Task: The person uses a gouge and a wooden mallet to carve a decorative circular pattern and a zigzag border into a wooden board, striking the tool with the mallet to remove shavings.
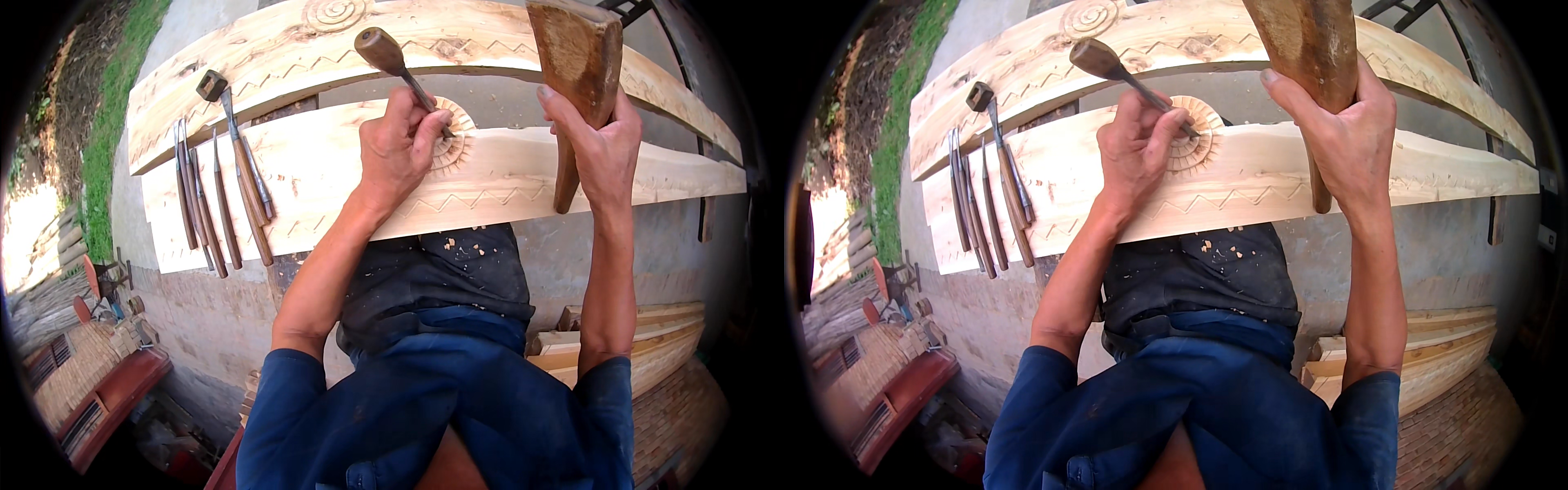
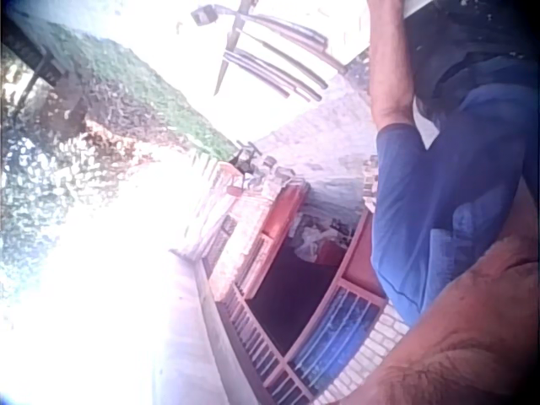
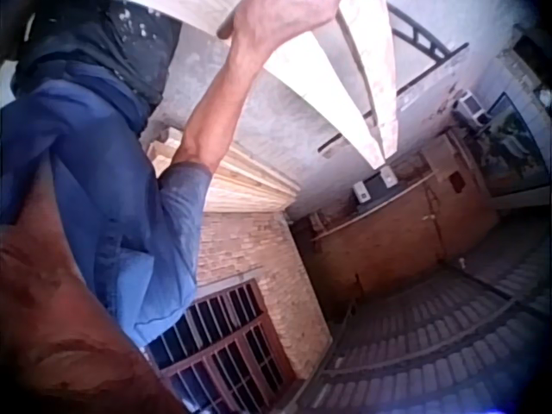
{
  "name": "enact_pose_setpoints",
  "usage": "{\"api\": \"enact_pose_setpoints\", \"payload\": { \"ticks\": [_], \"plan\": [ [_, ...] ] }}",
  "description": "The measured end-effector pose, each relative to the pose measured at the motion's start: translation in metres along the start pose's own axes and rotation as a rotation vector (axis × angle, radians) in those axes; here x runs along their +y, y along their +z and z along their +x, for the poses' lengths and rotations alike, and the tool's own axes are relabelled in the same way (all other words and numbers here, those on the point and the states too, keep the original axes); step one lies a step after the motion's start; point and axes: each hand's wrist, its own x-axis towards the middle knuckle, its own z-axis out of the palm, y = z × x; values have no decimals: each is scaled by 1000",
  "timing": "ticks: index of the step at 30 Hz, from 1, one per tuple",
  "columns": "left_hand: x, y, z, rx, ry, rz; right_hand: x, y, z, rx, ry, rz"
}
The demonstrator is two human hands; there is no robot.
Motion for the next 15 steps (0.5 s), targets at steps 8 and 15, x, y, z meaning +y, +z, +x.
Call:
{"api": "enact_pose_setpoints", "payload": {
  "ticks": [8, 15],
  "plan": [
    [12, 1, 3, 18, 123, 145, -14, 0, 22, 22, -188, -196],
    [15, -1, 3, -15, 100, 191, -63, 12, 52, 92, -517, 18]
  ]
}}
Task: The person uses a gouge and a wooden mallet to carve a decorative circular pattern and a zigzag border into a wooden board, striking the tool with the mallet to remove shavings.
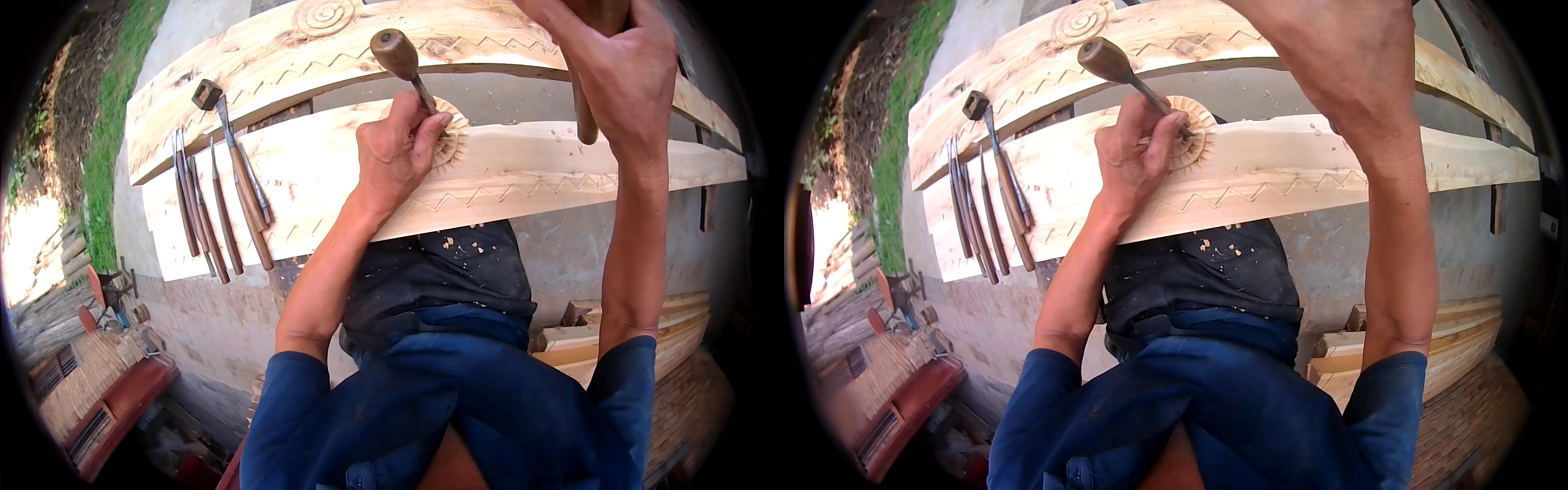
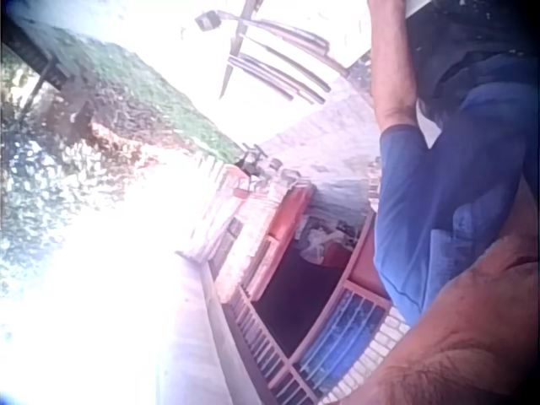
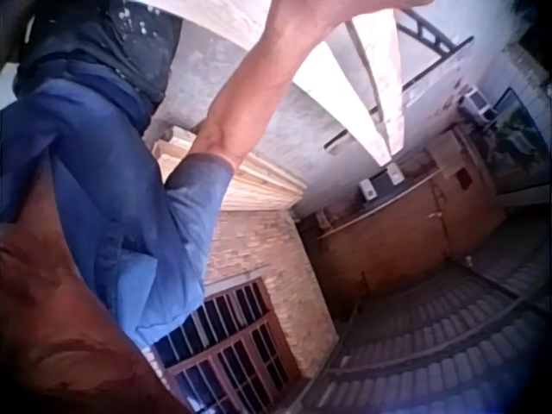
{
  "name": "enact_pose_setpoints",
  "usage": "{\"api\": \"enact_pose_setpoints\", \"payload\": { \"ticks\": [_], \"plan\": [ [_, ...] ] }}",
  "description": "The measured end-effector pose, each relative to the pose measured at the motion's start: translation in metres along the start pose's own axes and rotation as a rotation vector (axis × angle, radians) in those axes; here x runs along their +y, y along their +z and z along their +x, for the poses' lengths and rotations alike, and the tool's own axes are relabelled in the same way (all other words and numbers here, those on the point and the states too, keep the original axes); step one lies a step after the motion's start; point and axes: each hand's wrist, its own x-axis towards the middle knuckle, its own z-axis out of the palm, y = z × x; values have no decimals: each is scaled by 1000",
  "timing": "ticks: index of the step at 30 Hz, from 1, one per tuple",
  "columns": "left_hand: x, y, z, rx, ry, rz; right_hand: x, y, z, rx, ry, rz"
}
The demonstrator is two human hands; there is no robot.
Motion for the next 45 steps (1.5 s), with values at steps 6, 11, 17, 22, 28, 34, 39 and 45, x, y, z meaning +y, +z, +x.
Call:
{"api": "enact_pose_setpoints", "payload": {
  "ticks": [6, 11, 17, 22, 28, 34, 39, 45],
  "plan": [
    [-1, 1, 0, 5, -12, -1, -2, 14, 26, -394, -255, -452],
    [1, 3, 1, 9, -7, -73, 1, 3, 42, -170, -399, -470],
    [-8, 2, -2, 16, -20, -30, -12, 16, 23, -451, -429, -717],
    [-4, 1, -3, 6, 3, 16, -21, 18, 15, -94, -259, -462],
    [-1, 2, -5, 95, 14, -57, 15, 5, -13, -25, 19, -6],
    [-8, 1, 1, 405, 9, -154, 33, -3, -25, -8, 131, 132],
    [-7, 4, -4, 147, -114, -233, -1, 5, -28, -40, 150, 1],
    [-6, 4, -2, 106, -126, -219, -1, 8, -29, -33, 150, -33]
  ]
}}
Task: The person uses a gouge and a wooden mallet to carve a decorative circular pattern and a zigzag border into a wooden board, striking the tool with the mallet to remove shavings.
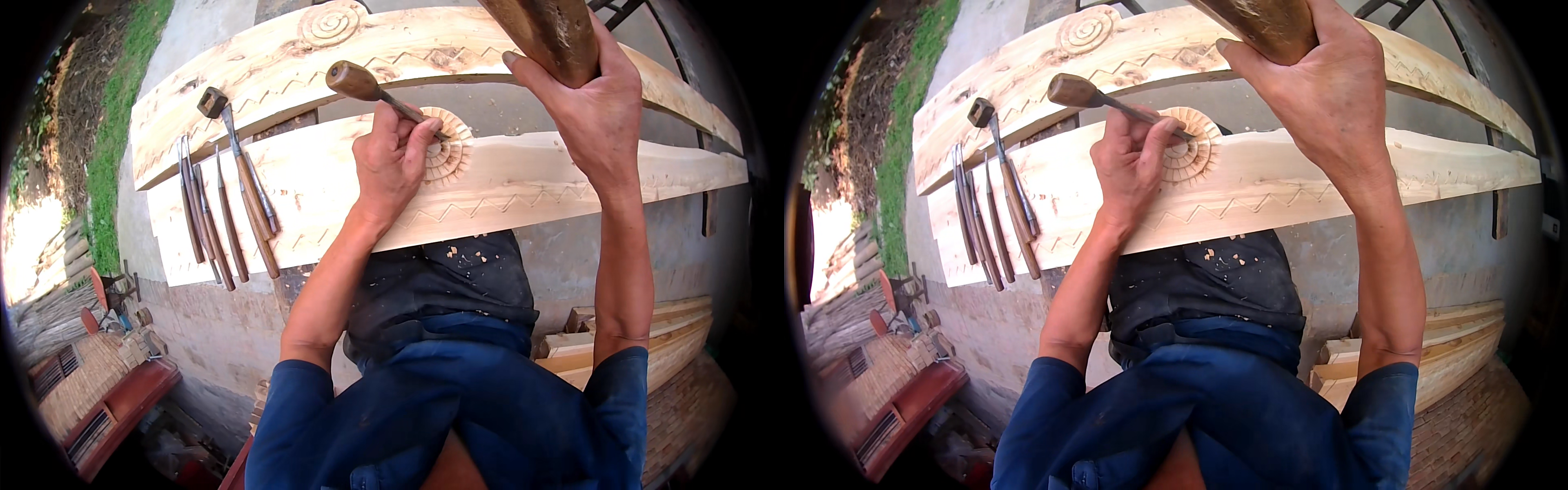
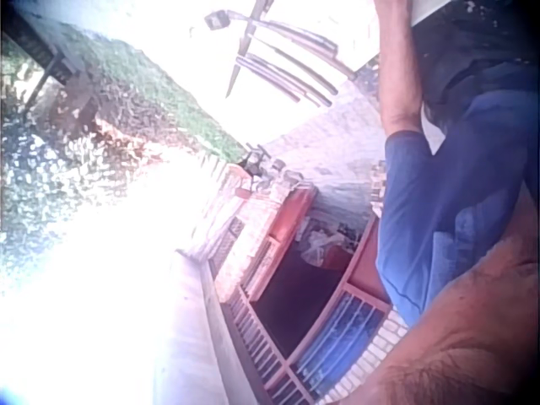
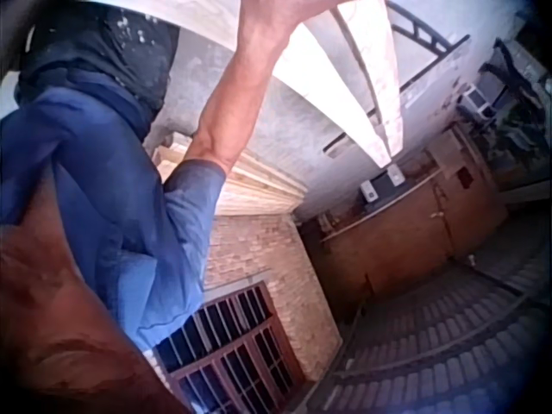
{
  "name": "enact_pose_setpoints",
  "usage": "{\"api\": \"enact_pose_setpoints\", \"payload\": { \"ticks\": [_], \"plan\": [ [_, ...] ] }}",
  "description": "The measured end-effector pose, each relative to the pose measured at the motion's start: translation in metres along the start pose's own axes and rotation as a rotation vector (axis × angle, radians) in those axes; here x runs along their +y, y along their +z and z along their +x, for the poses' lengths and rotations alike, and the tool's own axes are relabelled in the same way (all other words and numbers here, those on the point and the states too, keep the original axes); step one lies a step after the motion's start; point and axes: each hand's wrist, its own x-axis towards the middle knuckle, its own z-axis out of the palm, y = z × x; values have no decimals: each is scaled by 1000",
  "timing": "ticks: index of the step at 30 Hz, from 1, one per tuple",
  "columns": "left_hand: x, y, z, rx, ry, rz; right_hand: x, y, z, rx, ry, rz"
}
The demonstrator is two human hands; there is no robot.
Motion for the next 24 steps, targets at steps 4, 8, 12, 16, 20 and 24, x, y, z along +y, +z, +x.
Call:
{"api": "enact_pose_setpoints", "payload": {
  "ticks": [4, 8, 12, 16, 20, 24],
  "plan": [
    [1, -1, 0, -55, -10, 38, 17, -5, 4, -94, 113, 121],
    [0, -3, 0, -61, -27, 47, -2, -6, 6, -107, 172, 178],
    [0, -3, 0, -33, 1, 33, -2, -5, 2, -133, 152, 148],
    [0, -2, -1, -61, 2, 77, 20, 0, 3, -68, 62, 89],
    [-1, 2, 3, -17, 59, 63, 11, 5, 11, -9, -12, 53],
    [-2, 2, 2, -38, 90, 109, -9, -11, 41, 29, -118, 92]
  ]
}}
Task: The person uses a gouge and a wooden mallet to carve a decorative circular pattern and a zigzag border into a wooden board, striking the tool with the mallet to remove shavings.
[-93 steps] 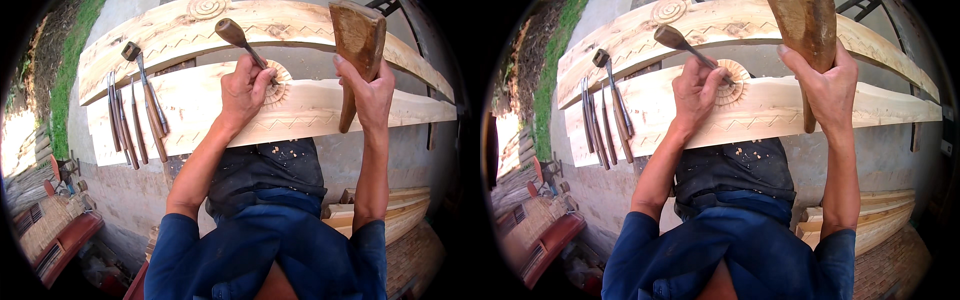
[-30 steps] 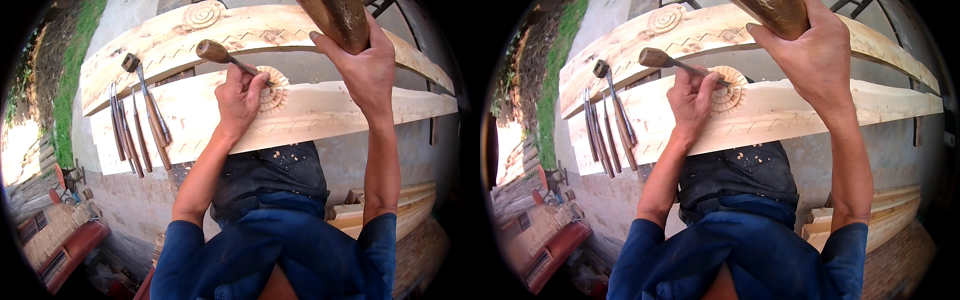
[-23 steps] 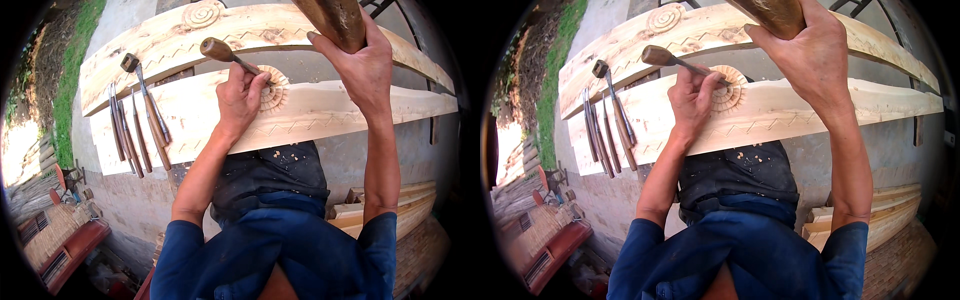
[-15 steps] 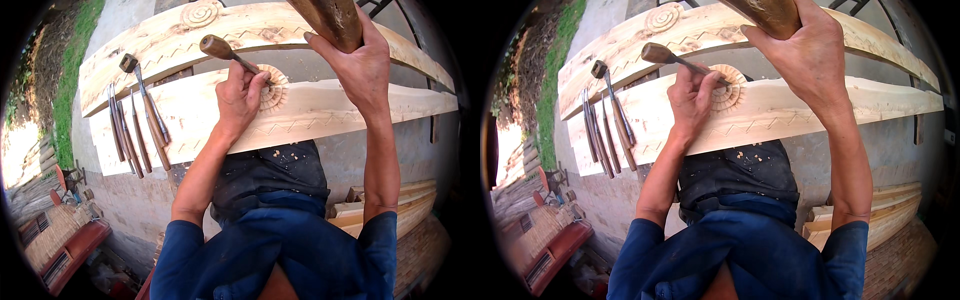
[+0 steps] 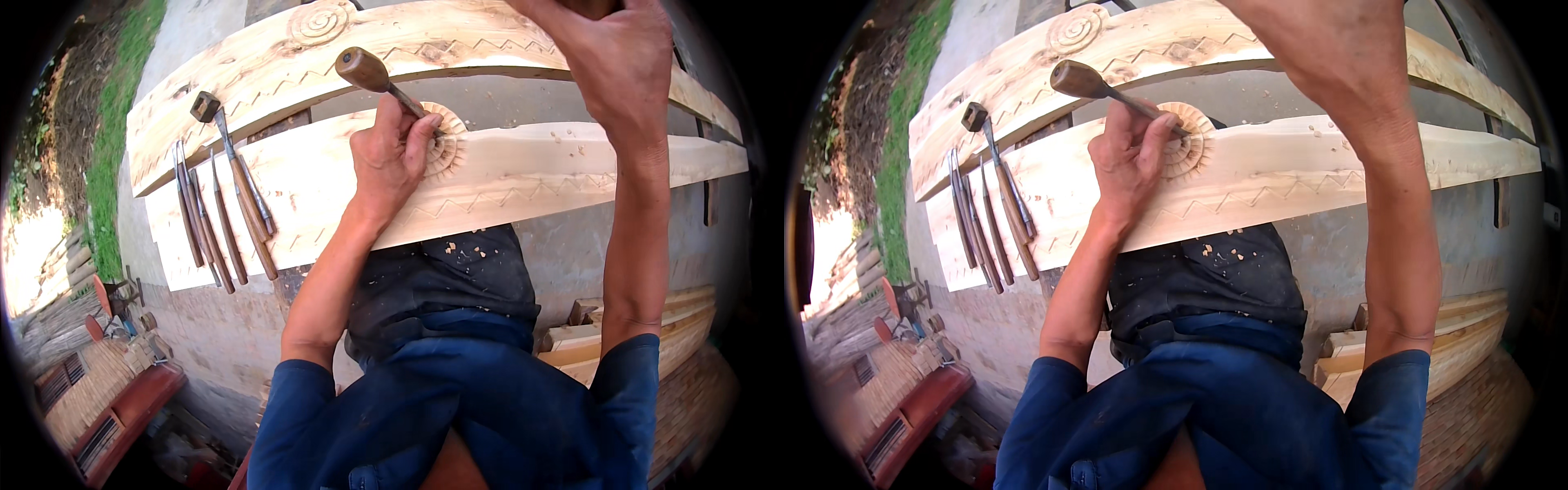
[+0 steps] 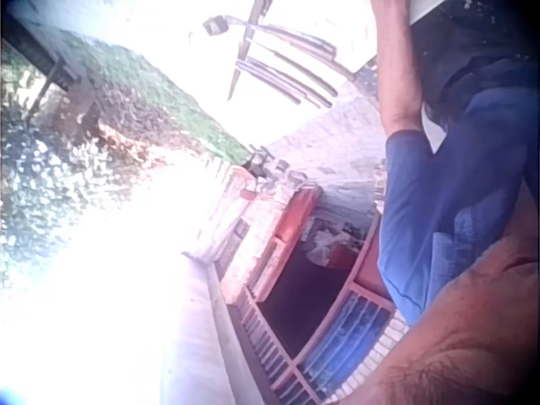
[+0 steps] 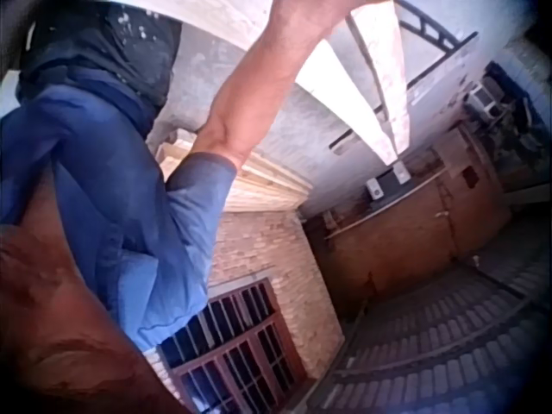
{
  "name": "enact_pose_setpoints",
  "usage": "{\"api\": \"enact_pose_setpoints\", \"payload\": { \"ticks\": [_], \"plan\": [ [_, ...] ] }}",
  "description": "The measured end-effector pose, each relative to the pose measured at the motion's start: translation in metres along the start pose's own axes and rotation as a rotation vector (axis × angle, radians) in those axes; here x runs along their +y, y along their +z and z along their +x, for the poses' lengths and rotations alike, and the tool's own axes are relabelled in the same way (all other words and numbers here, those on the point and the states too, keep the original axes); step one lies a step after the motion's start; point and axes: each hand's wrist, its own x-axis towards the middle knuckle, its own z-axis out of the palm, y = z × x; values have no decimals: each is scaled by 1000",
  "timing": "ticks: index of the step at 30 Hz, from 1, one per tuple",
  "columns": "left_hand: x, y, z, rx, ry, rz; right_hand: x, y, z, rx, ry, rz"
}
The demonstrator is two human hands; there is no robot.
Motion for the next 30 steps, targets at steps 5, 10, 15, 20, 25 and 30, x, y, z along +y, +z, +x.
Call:
{"api": "enact_pose_setpoints", "payload": {
  "ticks": [5, 10, 15, 20, 25, 30],
  "plan": [
    [2, 3, 1, 19, 31, -8, -13, 11, 18, -110, -125, -82],
    [3, 2, 1, 12, 18, 32, 3, 19, 30, -357, -532, -709],
    [6, -2, 0, -80, 20, 118, -7, 16, 12, -130, -297, -216],
    [-1, -4, -2, -52, 41, 128, 6, 17, 5, -337, -475, -751],
    [1, -12, -2, 316, -256, -494, 20, 11, -18, -143, -208, -143],
    [1, -5, -1, 235, -246, -414, 20, 2, -37, -164, -43, -243]
  ]
}}
